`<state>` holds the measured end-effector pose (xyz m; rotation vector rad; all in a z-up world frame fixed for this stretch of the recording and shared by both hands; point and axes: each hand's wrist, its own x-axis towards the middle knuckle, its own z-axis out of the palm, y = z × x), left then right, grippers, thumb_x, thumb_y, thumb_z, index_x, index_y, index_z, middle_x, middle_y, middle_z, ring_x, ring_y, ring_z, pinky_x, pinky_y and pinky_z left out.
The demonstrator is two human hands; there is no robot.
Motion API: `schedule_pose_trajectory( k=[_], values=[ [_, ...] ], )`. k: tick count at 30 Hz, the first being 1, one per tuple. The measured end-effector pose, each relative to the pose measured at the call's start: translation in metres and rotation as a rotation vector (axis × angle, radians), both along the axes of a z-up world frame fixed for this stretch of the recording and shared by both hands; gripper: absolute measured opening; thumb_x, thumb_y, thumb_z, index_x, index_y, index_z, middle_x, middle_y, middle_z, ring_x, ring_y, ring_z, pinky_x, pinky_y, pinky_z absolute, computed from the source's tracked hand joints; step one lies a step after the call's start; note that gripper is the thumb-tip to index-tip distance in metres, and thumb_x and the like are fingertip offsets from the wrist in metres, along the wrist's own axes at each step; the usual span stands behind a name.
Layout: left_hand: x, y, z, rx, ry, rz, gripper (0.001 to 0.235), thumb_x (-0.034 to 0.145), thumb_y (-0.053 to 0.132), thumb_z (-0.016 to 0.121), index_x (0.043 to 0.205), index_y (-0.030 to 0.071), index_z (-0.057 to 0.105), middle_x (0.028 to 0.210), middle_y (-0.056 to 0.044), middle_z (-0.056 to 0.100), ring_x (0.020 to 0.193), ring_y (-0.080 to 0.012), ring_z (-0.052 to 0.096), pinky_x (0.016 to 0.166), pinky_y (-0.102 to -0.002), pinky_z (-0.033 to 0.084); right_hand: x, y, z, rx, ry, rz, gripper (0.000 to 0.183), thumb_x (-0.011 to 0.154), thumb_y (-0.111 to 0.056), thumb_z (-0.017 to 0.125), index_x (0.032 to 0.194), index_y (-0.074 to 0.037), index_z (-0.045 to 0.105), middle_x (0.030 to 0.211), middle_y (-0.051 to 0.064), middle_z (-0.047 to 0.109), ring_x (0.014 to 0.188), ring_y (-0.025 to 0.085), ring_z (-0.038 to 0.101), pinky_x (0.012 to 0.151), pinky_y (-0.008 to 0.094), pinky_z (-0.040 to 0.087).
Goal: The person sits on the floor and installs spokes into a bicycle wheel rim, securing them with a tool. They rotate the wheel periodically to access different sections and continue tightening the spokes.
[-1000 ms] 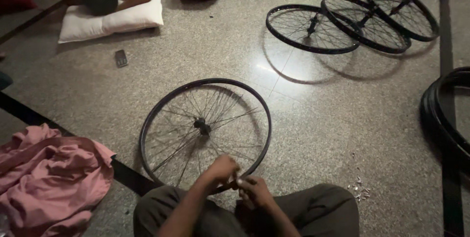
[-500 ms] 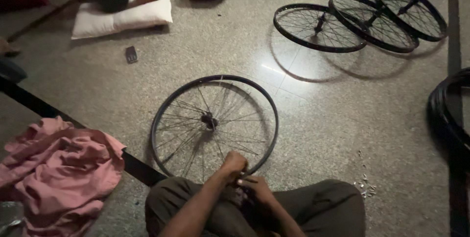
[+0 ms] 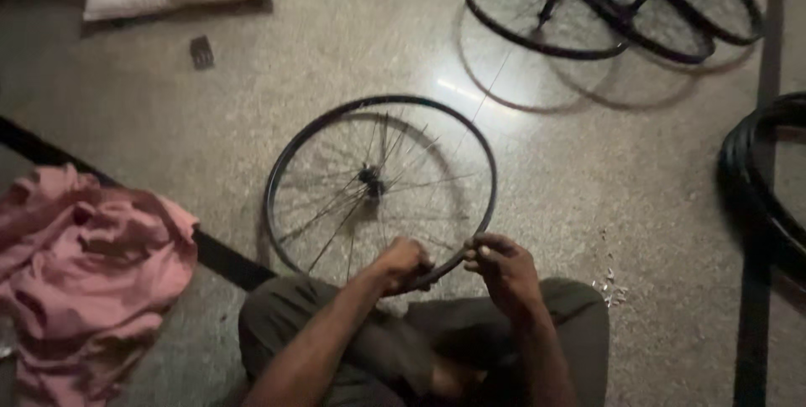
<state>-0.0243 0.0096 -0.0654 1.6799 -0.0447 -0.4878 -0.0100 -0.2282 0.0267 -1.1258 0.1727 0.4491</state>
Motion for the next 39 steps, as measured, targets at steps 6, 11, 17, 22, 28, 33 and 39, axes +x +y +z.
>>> schedule_pose_trajectory(
  k=[6,11,17,22,28,33,39],
  values=[
    [-0.008,-0.022,-0.023,-0.13,0.324,0.223,0.008,0.083,0.007,0.068,0.083,0.0,0.072,0.081,-0.019,0.074,0.071,-0.0296,0.073,0.06,-0.044,0.058,0.001,0.039,-0.003,-0.156,-0.05,0.156,0.03,0.102,-0.024,0.063,0.114,0.003,0.071,0.09,0.012,0.069,0.07,0.016,0.056,0.061,0.031,0.047],
    [-0.024,-0.054,-0.042,0.184,0.137,0.215,0.014,0.082,0.011,0.068,0.086,-0.001,0.074,0.085,-0.021,0.076,0.076,-0.0302,0.074,0.064,-0.044,0.057,0.02,0.061,-0.033,-0.769,-0.266,0.521,0.03,0.095,-0.028,0.068,0.1,0.0,0.075,0.073,0.008,0.071,0.061,0.013,0.063,0.055,0.031,0.053],
    [-0.044,-0.073,-0.008,0.266,0.116,0.064,0.026,0.079,0.022,0.078,0.094,0.001,0.072,0.092,-0.019,0.075,0.086,-0.0323,0.073,0.073,-0.043,0.058,0.024,0.055,-0.096,-0.617,-0.099,0.504,0.029,0.091,-0.024,0.069,0.105,0.002,0.075,0.069,0.01,0.065,0.056,0.019,0.056,0.052,0.037,0.048],
    [0.033,-0.001,0.036,0.656,0.079,-0.284,0.031,0.082,0.033,0.075,0.093,0.004,0.077,0.093,-0.02,0.075,0.085,-0.0336,0.073,0.079,-0.046,0.056,0.026,0.038,-0.111,-0.689,-0.459,0.546,0.031,0.085,-0.015,0.072,0.112,0.0,0.073,0.087,0.005,0.073,0.076,0.014,0.069,0.069,0.033,0.058],
    [0.24,0.128,0.027,0.975,-0.33,0.366,0.032,0.094,0.026,0.061,0.114,0.005,0.073,0.119,-0.021,0.072,0.114,-0.0395,0.067,0.099,-0.048,0.053,0.035,0.038,-0.088,-0.699,-0.144,0.852,0.035,0.091,-0.02,0.065,0.126,-0.014,0.07,0.081,0.007,0.07,0.071,0.014,0.063,0.067,0.032,0.054],
    [0.319,0.139,-0.044,0.994,-0.234,0.391,0.039,0.093,0.024,0.065,0.129,0.008,0.067,0.129,-0.021,0.065,0.12,-0.0392,0.061,0.099,-0.047,0.049,0.048,0.031,-0.134,-0.66,-0.158,0.927,0.034,0.094,-0.021,0.069,0.127,-0.012,0.072,0.086,0.007,0.069,0.078,0.014,0.063,0.073,0.035,0.052],
    [0.34,0.153,-0.092,0.792,-0.16,0.404,0.042,0.079,0.017,0.069,0.12,0.024,0.076,0.122,-0.009,0.074,0.117,-0.029,0.068,0.1,-0.04,0.053,0.046,0.037,-0.223,-0.693,-0.072,0.988,0.03,0.094,-0.027,0.072,0.121,-0.013,0.076,0.09,0.011,0.07,0.087,0.016,0.065,0.082,0.037,0.05]
  ],
)
